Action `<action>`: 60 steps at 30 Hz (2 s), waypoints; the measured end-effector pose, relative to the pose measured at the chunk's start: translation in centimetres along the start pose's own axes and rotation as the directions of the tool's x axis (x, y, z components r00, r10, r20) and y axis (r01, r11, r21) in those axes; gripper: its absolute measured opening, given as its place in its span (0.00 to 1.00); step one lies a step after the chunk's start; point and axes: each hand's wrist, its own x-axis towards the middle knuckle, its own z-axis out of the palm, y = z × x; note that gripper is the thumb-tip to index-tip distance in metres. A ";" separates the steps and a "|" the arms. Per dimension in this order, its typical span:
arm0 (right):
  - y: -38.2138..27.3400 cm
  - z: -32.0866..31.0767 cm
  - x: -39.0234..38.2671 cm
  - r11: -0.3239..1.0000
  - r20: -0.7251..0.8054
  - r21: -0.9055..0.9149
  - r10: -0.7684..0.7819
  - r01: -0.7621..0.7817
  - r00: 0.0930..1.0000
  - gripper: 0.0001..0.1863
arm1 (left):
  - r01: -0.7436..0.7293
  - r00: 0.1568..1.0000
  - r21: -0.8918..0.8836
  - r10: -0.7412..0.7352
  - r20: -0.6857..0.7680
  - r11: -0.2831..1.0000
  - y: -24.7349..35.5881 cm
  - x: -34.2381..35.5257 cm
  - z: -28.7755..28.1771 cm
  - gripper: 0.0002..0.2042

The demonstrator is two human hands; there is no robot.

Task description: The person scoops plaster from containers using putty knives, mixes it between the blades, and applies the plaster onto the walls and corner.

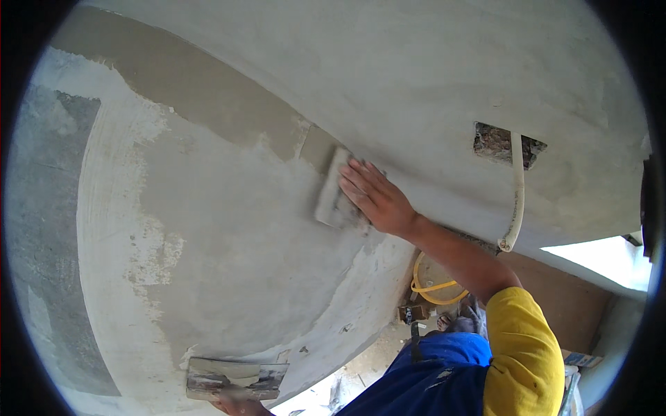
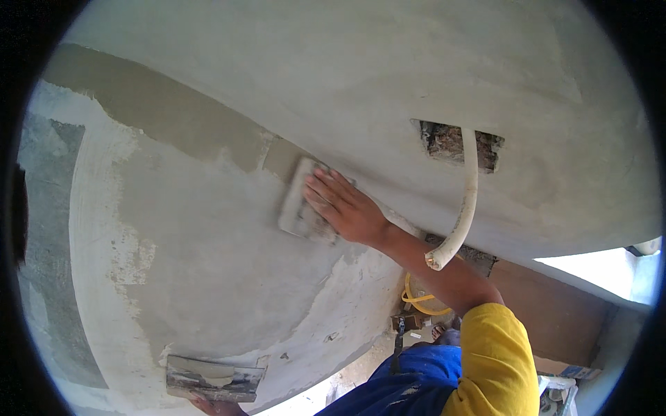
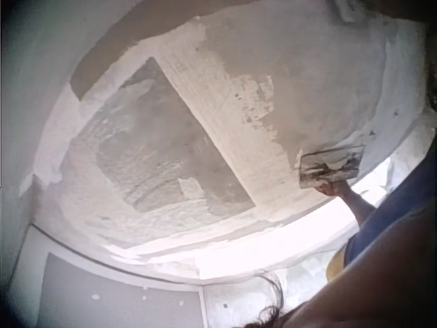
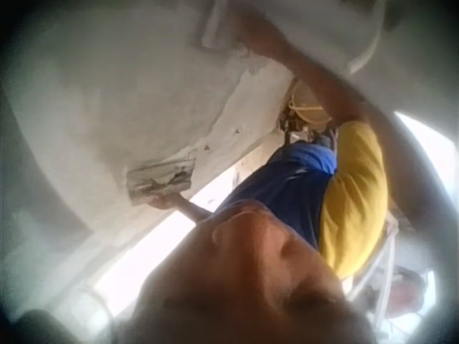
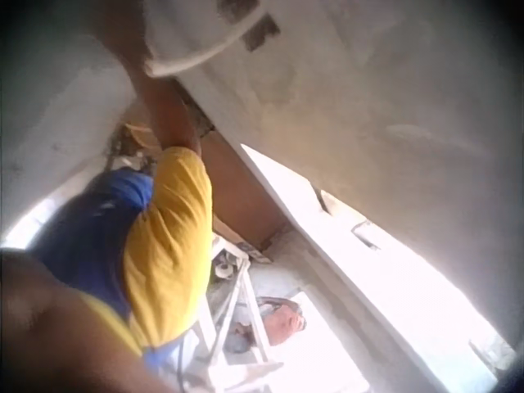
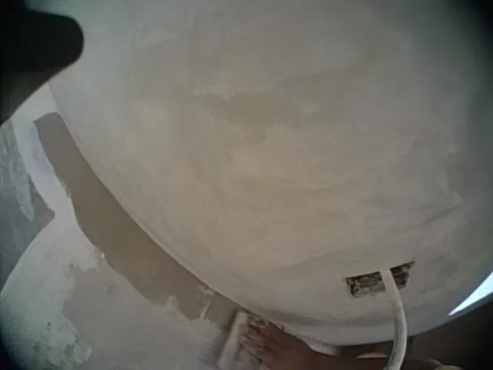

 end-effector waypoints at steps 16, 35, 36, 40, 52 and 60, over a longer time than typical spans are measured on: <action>0.8 1.2 -2.2 1.000 0.076 0.012 0.015 -0.015 0.997 0.25 | 0.365 0.911 -0.614 -0.406 0.079 0.700 -2.8 -3.0 2.1 0.31; -0.1 1.0 0.9 0.999 -0.017 0.040 -0.005 0.006 1.000 0.28 | 0.583 0.572 -0.811 -0.732 0.371 0.045 -2.1 -3.7 1.8 0.34; -0.7 0.2 3.3 0.999 -0.052 0.035 -0.022 0.024 0.998 0.29 | 0.584 0.571 -0.811 -0.732 0.372 0.043 -2.1 -3.7 1.8 0.34; -1.3 -1.4 9.9 0.996 -0.100 -0.079 -0.043 0.035 0.994 0.28 | 0.487 0.703 -0.872 -0.618 0.352 0.057 -2.2 -3.4 2.6 0.35; 2.3 4.0 -0.9 0.999 -0.028 0.008 0.033 -0.033 0.999 0.27 | 0.524 0.780 -0.684 -0.609 0.146 0.507 3.4 1.3 0.9 0.36; 3.0 5.4 -8.9 0.998 0.152 -0.004 0.061 -0.061 0.986 0.28 | 0.431 0.886 -0.477 -0.460 0.062 0.766 2.5 0.9 0.4 0.34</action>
